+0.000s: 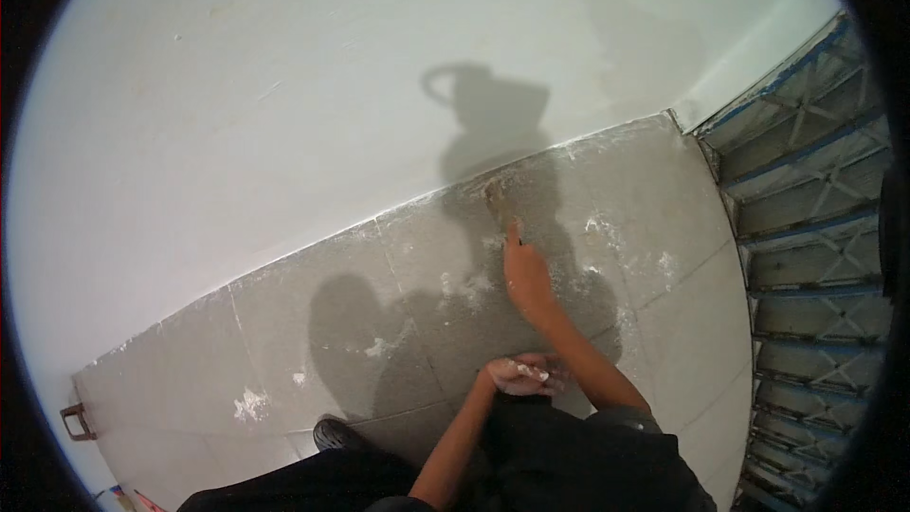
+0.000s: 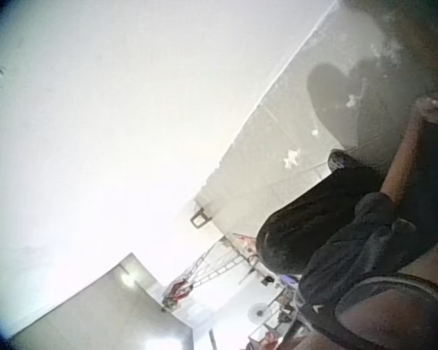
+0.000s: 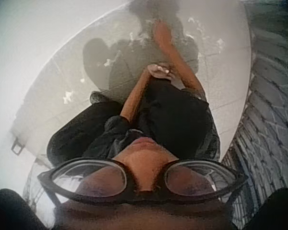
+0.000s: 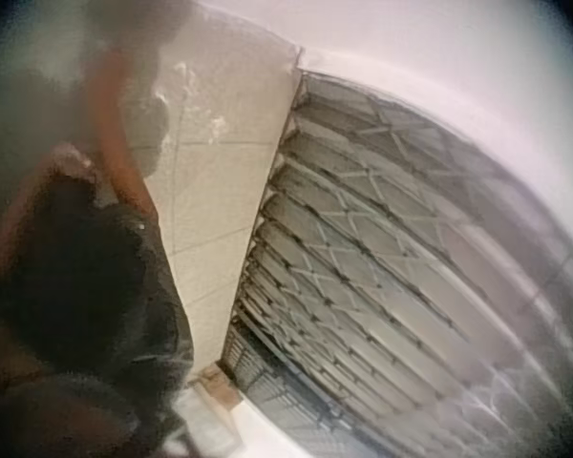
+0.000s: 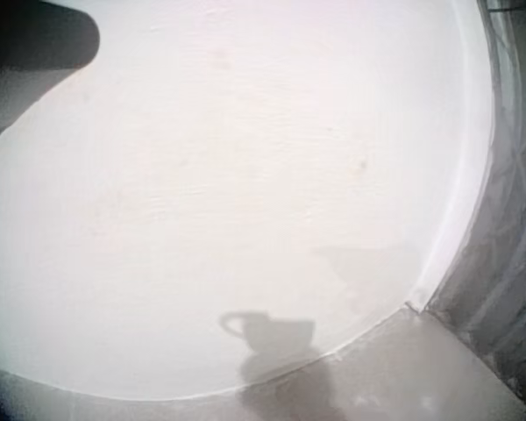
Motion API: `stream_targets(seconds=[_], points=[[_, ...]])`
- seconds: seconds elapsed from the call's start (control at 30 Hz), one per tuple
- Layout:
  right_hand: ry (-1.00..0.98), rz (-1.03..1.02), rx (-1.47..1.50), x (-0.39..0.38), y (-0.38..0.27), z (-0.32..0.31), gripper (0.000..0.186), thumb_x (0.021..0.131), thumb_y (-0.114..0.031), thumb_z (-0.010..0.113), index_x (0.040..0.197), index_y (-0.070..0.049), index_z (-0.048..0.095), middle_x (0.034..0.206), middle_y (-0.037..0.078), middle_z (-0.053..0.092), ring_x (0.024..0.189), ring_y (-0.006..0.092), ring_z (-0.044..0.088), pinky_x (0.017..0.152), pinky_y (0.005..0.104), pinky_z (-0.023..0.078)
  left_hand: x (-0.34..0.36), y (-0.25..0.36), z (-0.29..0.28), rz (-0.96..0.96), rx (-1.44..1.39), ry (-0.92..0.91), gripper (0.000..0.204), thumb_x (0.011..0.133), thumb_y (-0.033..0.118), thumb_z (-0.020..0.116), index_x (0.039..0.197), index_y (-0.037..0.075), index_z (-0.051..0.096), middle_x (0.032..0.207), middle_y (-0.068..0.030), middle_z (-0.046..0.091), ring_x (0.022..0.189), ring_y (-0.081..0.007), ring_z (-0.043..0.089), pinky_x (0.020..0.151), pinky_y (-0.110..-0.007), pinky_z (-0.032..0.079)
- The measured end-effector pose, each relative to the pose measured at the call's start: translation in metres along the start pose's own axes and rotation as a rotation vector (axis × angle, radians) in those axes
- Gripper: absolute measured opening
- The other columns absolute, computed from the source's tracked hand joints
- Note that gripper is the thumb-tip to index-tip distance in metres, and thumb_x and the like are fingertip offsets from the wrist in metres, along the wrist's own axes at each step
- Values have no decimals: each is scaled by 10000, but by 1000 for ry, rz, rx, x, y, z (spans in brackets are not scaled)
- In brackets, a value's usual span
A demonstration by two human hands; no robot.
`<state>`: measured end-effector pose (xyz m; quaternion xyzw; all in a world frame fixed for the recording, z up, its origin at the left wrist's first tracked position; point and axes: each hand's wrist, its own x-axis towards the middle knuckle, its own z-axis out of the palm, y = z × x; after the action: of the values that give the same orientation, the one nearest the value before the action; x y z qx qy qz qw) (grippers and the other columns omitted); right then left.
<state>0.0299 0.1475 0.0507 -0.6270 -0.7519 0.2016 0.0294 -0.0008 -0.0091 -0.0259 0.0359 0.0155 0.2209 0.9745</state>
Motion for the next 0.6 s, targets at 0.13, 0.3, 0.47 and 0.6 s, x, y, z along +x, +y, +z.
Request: stream_targets(seconds=[0.13, 0.3, 0.47, 0.6], points=[[53, 92, 130, 15, 16, -8, 472, 803, -24, 453, 1225, 98, 282, 622, 164, 543, 522, 268, 552, 471, 368, 457, 8, 0, -3, 24, -12, -100, 690, 739, 137, 566, 1315, 62, 193, 1311, -134, 294, 1110, -253, 385, 935, -418, 278], [22, -48, 8, 9, 4, 1, 466, 804, -10, 442, 1229, 96, 281, 630, 171, 549, 520, 260, 558, 467, 374, 459, 2, -9, -20, 64, -27, -100, 729, 721, 140, 591, 1320, 67, 183, 1317, -128, 280, 1073, -231, 407, 914, -408, 303], [-20, -111, -166, 6, 7, 1, 490, 804, -7, 436, 1250, 93, 257, 649, 185, 558, 543, 266, 566, 476, 369, 464, 5, -2, 1, 15, 16, -3, 718, 722, 159, 596, 1314, 56, 203, 1316, -135, 281, 1085, -241, 402, 916, -410, 304], [36, -42, -24, 11, 13, -3, 460, 831, -66, 421, 1246, 73, 279, 653, 196, 555, 554, 277, 570, 478, 370, 463, 7, 3, 5, 20, 11, -28, 717, 732, 168, 592, 1317, 48, 195, 1311, -143, 291, 1088, -251, 402, 925, -412, 297]])
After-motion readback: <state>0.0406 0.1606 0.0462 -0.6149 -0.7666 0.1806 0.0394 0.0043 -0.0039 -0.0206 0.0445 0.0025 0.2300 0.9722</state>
